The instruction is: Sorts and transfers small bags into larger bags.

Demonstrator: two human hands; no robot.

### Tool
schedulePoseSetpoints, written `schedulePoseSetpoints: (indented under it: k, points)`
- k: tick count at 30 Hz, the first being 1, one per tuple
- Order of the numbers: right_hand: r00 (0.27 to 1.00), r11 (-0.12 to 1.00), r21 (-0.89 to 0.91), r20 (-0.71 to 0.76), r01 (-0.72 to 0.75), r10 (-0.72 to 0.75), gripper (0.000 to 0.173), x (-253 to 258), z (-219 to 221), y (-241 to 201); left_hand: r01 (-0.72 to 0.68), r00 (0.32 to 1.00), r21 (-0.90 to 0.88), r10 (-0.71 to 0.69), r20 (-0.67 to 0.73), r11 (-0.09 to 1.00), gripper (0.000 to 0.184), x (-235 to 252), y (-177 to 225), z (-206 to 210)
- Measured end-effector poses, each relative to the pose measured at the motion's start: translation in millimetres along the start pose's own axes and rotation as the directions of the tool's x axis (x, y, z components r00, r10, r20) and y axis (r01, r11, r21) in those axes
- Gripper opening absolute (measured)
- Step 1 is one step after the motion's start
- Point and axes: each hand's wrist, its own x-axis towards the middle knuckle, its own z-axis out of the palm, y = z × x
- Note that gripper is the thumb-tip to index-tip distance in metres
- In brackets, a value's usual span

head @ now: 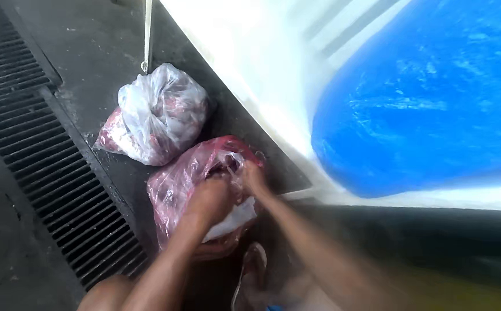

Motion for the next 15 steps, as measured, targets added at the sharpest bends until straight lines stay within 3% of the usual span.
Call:
schedulePoseSetpoints:
  k: [3, 5, 6, 10, 13, 15]
  points:
    - [0.996, 0.993, 0.087, -0.050, 0.076, -0.072, 0.028, -18, -24, -6, -0.028, 0.973, -0.315, -0.046, -0.227, 0.949, 0.029, 15, -12, -5]
    - [0.991, 0.984, 0.140, -0.093, 0.110, -0.097, 0.027, -31, -32, -18, -0.045, 0.975, -0.580, -0.090, -0.203, 0.813, 0.030, 23, -14, 1]
    - [0.988, 0.978, 0.170, -0.113, 0.123, -0.105, 0.027, -39, -35, -26, -0.053, 0.986, -0.637, -0.061, -0.156, 0.769, 0.039, 25, -15, 6]
    - [0.981, 0.946, 0.286, -0.159, 0.153, -0.111, 0.024, -57, -40, -61, -0.157, 0.986, -0.480, 0.167, -0.023, 0.863, 0.103, 22, -11, 33]
    - [0.987, 0.942, 0.309, -0.133, 0.127, -0.089, 0.025, -65, -32, -76, -0.228, 0.970, -0.537, 0.142, -0.197, 0.812, 0.103, 20, -15, 56]
    - [0.987, 0.951, 0.269, -0.090, 0.151, -0.131, 0.025, -73, -23, -79, -0.259, 0.960, -0.589, 0.136, -0.245, 0.766, 0.084, 19, -26, 65]
